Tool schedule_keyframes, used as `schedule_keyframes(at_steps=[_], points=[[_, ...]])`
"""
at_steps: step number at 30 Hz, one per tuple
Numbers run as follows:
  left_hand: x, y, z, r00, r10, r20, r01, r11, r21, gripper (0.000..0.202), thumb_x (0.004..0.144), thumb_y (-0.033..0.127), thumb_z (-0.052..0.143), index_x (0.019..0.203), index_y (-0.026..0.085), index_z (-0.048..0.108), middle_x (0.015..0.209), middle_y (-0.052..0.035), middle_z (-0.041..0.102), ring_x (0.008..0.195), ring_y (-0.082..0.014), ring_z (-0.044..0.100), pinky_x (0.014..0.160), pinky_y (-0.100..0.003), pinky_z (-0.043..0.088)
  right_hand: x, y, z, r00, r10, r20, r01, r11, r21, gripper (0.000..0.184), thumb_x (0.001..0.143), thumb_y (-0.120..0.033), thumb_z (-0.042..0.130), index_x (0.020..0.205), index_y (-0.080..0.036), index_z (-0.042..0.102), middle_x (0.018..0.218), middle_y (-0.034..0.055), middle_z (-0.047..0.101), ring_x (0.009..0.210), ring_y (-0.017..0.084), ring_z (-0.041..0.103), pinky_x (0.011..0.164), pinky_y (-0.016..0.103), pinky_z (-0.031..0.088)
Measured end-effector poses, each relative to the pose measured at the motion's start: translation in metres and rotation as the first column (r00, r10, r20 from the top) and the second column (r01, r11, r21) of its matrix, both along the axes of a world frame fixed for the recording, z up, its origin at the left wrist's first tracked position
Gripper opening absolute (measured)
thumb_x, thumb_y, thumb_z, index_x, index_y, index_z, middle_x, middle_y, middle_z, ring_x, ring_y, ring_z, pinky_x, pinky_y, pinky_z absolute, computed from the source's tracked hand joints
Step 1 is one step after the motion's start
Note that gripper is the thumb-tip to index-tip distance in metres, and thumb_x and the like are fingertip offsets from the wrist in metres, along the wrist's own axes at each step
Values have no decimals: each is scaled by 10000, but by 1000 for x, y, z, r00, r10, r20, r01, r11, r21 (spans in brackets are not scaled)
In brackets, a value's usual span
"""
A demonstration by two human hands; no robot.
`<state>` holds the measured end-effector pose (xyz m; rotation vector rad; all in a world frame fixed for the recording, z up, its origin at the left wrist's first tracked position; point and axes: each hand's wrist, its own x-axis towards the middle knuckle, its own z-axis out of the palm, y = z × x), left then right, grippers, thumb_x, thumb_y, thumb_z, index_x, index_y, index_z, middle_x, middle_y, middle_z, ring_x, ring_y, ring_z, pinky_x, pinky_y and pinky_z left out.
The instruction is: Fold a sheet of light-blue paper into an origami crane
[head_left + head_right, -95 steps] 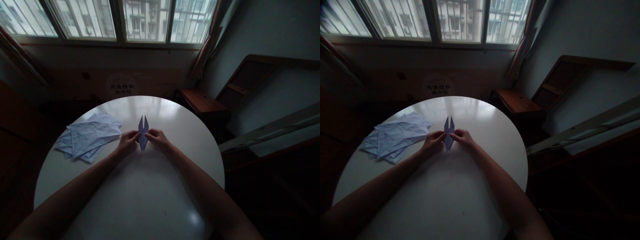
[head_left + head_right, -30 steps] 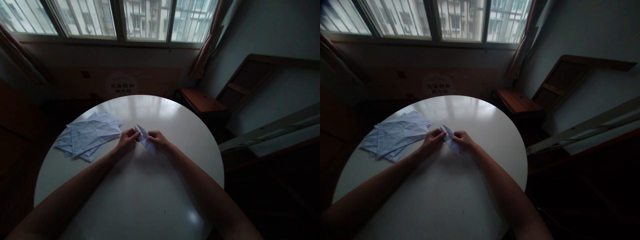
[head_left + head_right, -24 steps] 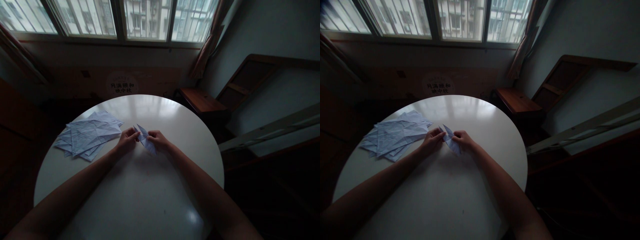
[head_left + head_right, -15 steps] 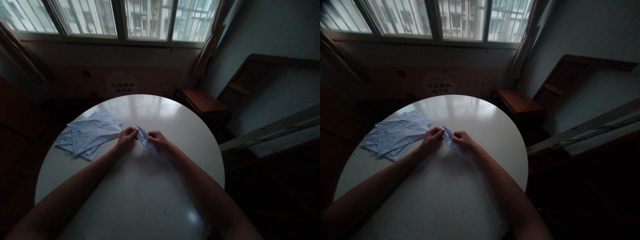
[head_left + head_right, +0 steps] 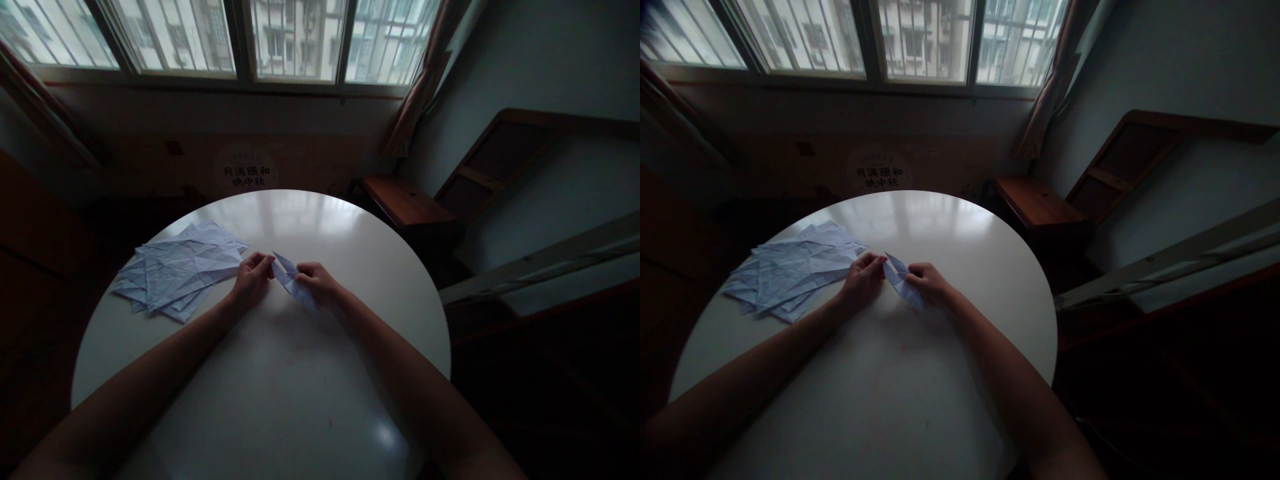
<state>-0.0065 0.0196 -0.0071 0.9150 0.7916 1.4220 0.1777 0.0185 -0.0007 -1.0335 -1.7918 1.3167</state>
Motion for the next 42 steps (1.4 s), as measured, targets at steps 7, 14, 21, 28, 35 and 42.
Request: schedule_keyframes(at_steps=[7,14,21,28,35,42], points=[[1,-1,2,1000,-8,-7,8,1000,-1,348,626,387,871,697,137,640,571,22,580,482,-68,502,475,-196,368,0,1,-2,999,-9,-39,9,1000,11,356,653,-504,546,533,-218,371,532,-77,277,516,69,272,491,234,179],[1,-4,3,997,-39,-62,41,999,28,412,612,478,864,655,147,623,517,28,559,449,-74,488,458,-201,357,-1,2,-5,996,-38,-87,36,999,-23,342,653,-483,573,553,-208,396,546,-72,307,538,75,304,500,222,205],[0,-7,-3,976,-87,-198,95,995,30,364,602,378,882,611,141,606,535,24,576,483,-76,508,485,-197,356,-2,2,-8,995,-26,-100,23,999,-30,362,663,-514,610,593,-191,464,558,-66,363,545,82,353,512,221,241],[-1,-3,-10,976,-105,-190,112,993,28,330,621,374,869,643,136,641,552,16,585,490,-78,501,493,-201,355,-2,1,-5,995,-31,-94,29,999,-16,379,666,-520,609,577,-197,431,548,-71,337,543,77,331,508,224,224],[-1,-6,-5,951,-154,-269,176,983,59,342,641,402,857,750,115,708,645,-30,650,564,-115,555,549,-229,410,-1,1,-3,995,-35,-92,34,999,-13,403,660,-557,624,595,-184,487,550,-62,386,547,84,355,514,229,238],[-1,-7,-3,950,-140,-280,170,982,87,339,644,420,854,701,131,686,615,-16,629,520,-100,504,490,-218,358,-1,1,-4,997,-24,-80,22,999,-27,442,657,-592,641,600,-182,487,554,-64,387,553,84,361,519,223,246]])
